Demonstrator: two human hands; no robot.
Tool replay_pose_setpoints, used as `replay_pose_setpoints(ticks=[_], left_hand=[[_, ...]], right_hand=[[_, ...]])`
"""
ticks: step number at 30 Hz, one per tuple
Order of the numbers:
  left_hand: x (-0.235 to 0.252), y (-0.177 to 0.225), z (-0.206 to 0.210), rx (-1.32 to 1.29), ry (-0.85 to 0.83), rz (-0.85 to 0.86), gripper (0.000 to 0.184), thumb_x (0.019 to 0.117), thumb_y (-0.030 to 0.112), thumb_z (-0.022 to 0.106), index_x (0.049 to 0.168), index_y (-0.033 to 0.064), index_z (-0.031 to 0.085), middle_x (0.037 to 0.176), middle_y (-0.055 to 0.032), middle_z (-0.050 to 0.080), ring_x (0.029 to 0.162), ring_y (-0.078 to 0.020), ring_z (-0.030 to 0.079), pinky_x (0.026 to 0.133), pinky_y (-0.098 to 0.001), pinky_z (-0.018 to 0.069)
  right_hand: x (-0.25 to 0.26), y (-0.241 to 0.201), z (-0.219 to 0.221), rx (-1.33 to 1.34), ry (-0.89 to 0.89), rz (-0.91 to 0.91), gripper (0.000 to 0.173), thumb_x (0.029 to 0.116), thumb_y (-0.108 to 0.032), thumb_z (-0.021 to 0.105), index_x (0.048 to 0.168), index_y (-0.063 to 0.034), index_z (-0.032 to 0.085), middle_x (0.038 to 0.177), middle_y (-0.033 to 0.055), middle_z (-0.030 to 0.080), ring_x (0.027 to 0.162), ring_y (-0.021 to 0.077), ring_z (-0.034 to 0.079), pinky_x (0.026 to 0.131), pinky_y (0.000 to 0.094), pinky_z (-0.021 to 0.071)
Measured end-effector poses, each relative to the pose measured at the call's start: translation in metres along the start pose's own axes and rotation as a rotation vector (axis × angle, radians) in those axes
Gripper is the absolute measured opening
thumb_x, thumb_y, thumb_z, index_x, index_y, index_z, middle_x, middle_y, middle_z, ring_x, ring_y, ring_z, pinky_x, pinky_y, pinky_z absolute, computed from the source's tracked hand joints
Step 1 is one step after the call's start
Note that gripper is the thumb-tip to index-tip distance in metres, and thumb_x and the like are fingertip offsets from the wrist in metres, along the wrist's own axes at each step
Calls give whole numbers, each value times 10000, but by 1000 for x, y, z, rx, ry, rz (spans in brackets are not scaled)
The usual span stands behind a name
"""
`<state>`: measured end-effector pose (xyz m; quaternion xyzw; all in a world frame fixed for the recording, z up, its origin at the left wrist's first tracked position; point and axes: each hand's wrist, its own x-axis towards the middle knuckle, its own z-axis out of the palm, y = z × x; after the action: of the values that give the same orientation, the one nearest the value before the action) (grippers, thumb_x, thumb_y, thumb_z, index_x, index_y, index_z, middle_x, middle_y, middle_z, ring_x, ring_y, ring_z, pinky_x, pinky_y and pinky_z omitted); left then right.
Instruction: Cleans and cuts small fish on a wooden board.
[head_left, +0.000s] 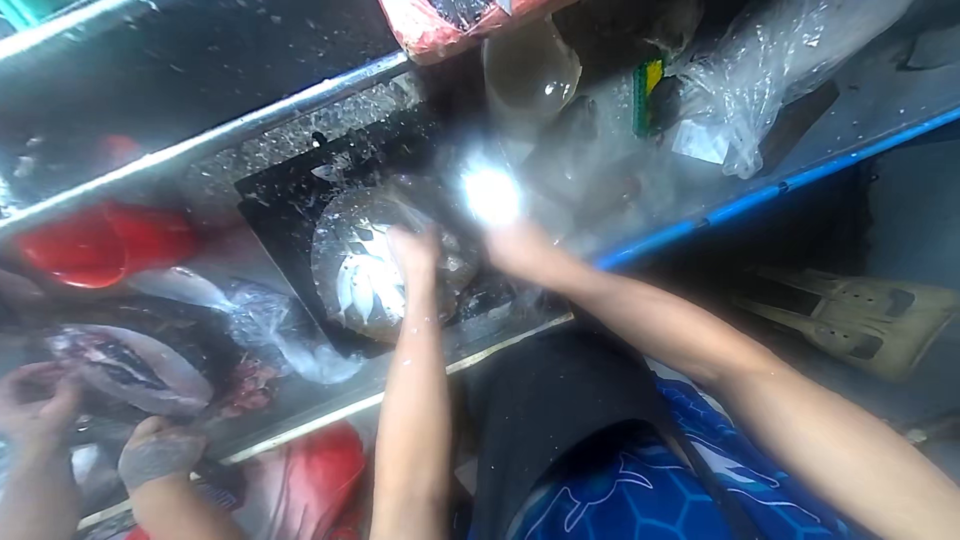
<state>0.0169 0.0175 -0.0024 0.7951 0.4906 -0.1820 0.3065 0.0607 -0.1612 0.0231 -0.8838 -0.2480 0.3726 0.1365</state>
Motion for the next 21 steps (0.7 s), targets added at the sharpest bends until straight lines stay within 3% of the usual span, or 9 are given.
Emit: replay_pose_setpoints(ticks=[2,5,8,11,13,15,17,19,21], left_hand=[[-1,-9,-3,-98,0,-13,373,858,356,748,1061,47,702,974,-161,732,890,-318,731,815,-593,584],[-21,-13,-11,-366,-57,-10,308,908,262,712,1112,33,681,941,-113,738,731,-212,747,696,-439,657],[-53,16,15,-470,-221,35,358,968,219,674,1229,-23,637,1022,-177,727,791,-251,747,740,-452,655],[-57,22,64,-259,-268,162,386,942,328,706,1191,32,686,1012,-135,755,883,-249,757,836,-499,637],[-54,10,50,-46,-143,325,402,974,357,672,1278,96,683,1153,-115,741,1045,-275,722,938,-543,581],[-58,-26,16,146,-14,402,367,990,223,631,1329,84,652,1315,-180,639,1172,-365,648,989,-585,541],[-45,-48,-12,339,-15,514,361,981,112,621,1339,90,658,1440,-195,553,1249,-419,592,999,-604,528],[-25,-54,-21,511,-135,716,337,966,56,624,1291,114,690,1454,-182,539,1300,-433,532,1012,-614,497],[-5,-49,-23,694,-233,914,282,964,80,642,1235,136,696,1364,-145,600,1283,-416,544,964,-606,526]], right_hand=[[4,17,-5,21,12,11,347,1035,-332,522,1291,-126,632,977,138,736,957,357,724,790,578,582],[5,62,-1,59,166,61,402,1054,-380,488,1342,-139,632,989,158,730,943,378,721,787,608,585],[-20,101,-14,132,291,155,411,1047,-384,514,1351,-136,635,957,160,743,904,373,733,789,622,582],[-62,123,-19,130,314,229,409,1052,-400,515,1337,-130,631,1000,168,744,935,376,734,801,630,581],[-80,127,-18,156,322,186,397,1062,-411,526,1310,-118,627,946,172,727,853,375,728,719,624,583],[-96,121,-3,206,257,129,422,1059,-432,539,1339,-128,624,924,165,726,797,357,727,681,606,590],[-82,104,6,242,153,61,394,1052,-405,551,1312,-127,651,929,149,738,849,341,735,744,604,593],[-64,86,13,229,5,15,368,1043,-397,537,1278,-144,664,955,125,742,920,323,733,810,599,585],[-45,76,10,207,-112,-9,360,1038,-396,551,1247,-129,672,984,134,736,949,329,725,828,601,580]])
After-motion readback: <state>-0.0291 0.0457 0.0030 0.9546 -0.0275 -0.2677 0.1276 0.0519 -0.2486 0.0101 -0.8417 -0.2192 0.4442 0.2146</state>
